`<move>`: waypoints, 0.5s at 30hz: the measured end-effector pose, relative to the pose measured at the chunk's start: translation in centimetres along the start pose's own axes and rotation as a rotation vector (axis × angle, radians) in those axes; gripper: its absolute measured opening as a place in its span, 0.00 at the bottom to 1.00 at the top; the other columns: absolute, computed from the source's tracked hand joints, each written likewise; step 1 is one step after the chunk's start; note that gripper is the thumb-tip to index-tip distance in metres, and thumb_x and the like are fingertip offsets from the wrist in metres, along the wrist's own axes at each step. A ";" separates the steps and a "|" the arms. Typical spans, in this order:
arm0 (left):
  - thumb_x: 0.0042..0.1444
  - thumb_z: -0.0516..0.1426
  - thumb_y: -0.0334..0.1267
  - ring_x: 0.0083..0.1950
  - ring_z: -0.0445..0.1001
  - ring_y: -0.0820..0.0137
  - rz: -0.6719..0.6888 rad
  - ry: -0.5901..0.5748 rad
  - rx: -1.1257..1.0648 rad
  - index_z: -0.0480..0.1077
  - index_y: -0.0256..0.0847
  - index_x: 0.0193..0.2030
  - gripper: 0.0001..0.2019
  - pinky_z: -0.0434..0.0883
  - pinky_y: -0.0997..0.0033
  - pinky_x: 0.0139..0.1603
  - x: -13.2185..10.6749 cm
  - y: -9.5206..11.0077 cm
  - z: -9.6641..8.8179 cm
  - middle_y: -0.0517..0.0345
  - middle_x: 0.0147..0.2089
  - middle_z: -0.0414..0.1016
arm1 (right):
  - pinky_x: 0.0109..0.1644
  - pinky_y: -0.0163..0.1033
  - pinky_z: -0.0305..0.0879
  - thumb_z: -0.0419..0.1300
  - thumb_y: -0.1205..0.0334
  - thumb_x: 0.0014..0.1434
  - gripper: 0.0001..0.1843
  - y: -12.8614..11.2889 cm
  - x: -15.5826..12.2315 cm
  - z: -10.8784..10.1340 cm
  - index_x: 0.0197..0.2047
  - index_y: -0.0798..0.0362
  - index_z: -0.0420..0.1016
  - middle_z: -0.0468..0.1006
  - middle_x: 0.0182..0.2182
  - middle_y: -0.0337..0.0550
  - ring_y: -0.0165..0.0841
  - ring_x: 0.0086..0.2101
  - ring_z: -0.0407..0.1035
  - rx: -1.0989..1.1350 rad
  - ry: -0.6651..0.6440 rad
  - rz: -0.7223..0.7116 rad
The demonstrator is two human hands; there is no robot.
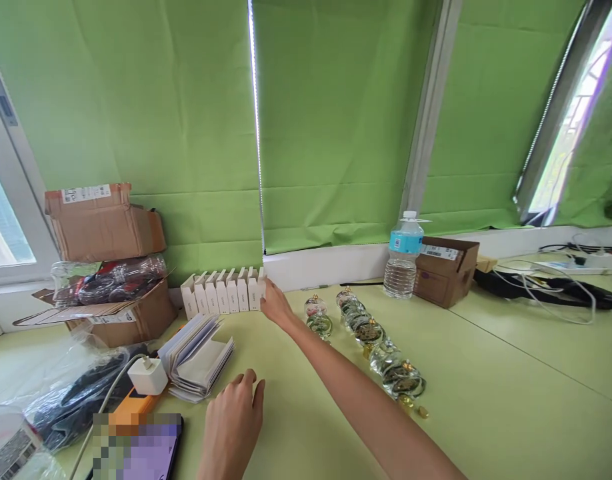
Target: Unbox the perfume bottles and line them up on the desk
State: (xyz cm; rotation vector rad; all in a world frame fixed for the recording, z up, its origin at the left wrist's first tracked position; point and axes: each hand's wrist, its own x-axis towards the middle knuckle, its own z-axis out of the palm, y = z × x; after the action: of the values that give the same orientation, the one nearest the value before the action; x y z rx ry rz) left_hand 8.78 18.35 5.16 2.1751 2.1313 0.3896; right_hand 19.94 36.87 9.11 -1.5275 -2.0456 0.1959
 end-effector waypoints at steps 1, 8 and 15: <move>0.64 0.44 0.42 0.36 0.77 0.64 0.002 0.000 0.001 0.68 0.43 0.38 0.14 0.58 0.70 0.28 0.0 0.0 0.1 0.53 0.38 0.78 | 0.55 0.39 0.61 0.53 0.69 0.61 0.26 -0.4 -0.7 -0.1 0.63 0.58 0.58 0.67 0.57 0.55 0.39 0.53 0.65 0.015 0.010 -0.022; 0.64 0.44 0.43 0.37 0.78 0.64 0.010 -0.018 0.011 0.67 0.45 0.38 0.13 0.58 0.71 0.28 -0.2 0.1 0.8 0.54 0.40 0.79 | 0.57 0.29 0.54 0.53 0.62 0.61 0.17 -1.7 -6.5 -2.3 0.53 0.51 0.72 0.71 0.55 0.42 0.30 0.54 0.63 0.050 0.062 -0.136; 0.64 0.44 0.44 0.38 0.77 0.61 0.009 -0.039 -0.002 0.68 0.46 0.39 0.13 0.58 0.70 0.28 -0.3 0.5 1.2 0.55 0.42 0.79 | 0.48 0.37 0.58 0.49 0.60 0.64 0.17 5.1 -7.2 -8.8 0.49 0.54 0.74 0.79 0.42 0.49 0.37 0.44 0.70 -0.109 0.116 0.127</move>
State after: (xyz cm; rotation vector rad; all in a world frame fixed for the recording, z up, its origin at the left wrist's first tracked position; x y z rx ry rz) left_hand 9.57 18.22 4.09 2.1731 2.1015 0.3474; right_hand 30.11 30.10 11.58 -1.6955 -1.8977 0.0436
